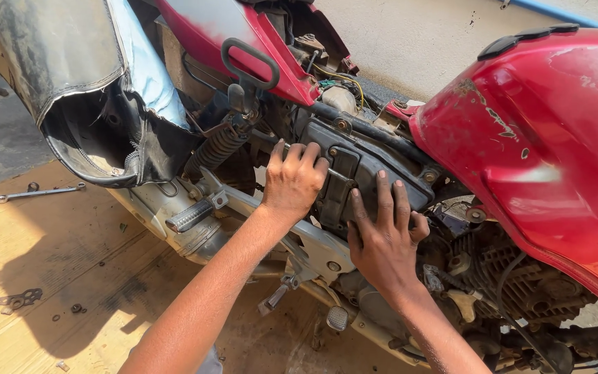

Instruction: The person uses a screwdriver to remove or adjust panels on a motorcycle during maintenance.

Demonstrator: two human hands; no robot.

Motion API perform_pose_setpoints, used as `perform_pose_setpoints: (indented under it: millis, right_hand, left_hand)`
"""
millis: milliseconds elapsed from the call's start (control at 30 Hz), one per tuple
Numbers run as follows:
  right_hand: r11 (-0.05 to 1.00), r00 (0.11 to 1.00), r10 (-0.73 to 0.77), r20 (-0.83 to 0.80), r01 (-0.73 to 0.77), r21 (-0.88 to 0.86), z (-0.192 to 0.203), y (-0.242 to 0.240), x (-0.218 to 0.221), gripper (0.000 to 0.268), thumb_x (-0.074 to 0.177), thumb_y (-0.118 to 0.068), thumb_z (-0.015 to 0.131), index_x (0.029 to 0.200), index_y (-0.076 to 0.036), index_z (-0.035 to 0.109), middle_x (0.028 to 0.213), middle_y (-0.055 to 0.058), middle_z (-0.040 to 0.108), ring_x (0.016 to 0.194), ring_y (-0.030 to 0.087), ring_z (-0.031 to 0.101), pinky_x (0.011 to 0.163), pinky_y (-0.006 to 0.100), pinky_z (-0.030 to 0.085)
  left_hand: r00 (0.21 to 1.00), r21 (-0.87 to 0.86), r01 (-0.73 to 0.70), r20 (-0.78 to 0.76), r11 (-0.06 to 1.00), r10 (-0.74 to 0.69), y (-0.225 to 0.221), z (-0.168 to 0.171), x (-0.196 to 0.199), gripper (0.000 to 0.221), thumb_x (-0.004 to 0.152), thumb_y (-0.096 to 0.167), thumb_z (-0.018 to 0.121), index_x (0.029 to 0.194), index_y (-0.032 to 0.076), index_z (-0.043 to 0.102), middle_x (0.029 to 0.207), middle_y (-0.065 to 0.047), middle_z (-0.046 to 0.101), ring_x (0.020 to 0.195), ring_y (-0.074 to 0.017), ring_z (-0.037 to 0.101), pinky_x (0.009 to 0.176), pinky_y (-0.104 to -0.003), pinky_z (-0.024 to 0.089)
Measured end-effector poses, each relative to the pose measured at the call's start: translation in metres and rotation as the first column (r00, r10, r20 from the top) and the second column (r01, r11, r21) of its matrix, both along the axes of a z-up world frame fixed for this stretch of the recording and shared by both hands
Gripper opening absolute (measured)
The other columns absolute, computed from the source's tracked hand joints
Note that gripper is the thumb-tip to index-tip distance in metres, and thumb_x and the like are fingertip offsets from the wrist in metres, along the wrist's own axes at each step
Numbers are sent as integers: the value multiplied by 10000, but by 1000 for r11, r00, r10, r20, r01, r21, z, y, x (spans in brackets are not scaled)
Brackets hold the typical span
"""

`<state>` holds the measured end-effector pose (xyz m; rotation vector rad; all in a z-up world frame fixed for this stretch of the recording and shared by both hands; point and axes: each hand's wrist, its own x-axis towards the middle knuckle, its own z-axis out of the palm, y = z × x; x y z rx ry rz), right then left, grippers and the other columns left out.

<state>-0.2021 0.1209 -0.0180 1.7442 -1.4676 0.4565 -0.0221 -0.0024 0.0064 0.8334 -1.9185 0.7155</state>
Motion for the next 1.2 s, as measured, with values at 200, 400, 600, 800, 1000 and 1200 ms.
perform_pose_setpoints:
  millis: [200,400,600,800,1000,1200]
  right_hand:
    - [1000,1000,19,-16,-19,14,2,6,-5,532,902,-305,743,1420,-209,665,1655,168,337,1510,345,312,1058,510,236]
    - [1000,1000,11,-23,-10,20,0,6,-6,547,898,-300,740,1433,-229,653,1658,159,335,1508,339,309,1049,514,236]
    - [996,995,-82,-49,83,16,-1,1,4,589,895,-338,730,1469,-255,629,1648,148,334,1493,350,301,1040,510,226]
    - [988,987,-147,-72,143,-51,-1,-7,13,596,912,-357,727,1489,-256,616,1611,134,379,1433,347,338,1012,495,229]
    - [990,997,-44,58,51,-129,5,-12,9,589,942,-304,738,1507,-185,626,1582,141,427,1429,314,395,1023,502,236]
    - [981,997,-1,83,17,-195,7,-18,-1,489,957,-229,743,1443,-209,690,1544,112,491,1418,297,439,1026,498,236]
  left_hand:
    - [998,-106,32,-46,994,-37,0,3,-2,87,866,119,733,923,56,754,1030,-58,661,1014,-230,668,1027,-554,520]
    - [999,-109,31,-22,994,-33,-1,7,-3,98,885,131,720,941,57,749,1046,-58,648,1056,-244,651,1070,-557,490]
    - [997,-80,77,-9,994,-78,-6,7,-4,132,859,137,717,965,65,747,1083,-69,641,1086,-254,642,1098,-568,463]
    - [984,107,-115,147,988,98,2,7,-3,179,715,153,751,870,101,679,961,-51,570,905,-219,666,875,-532,581]
    - [995,565,-66,99,822,12,7,-55,-25,356,714,-19,816,960,-3,558,1066,-120,509,682,-180,675,470,-308,573]
    - [993,586,24,77,810,-85,19,-18,1,443,631,22,855,959,-25,561,1087,-166,539,814,-312,699,575,-407,585]
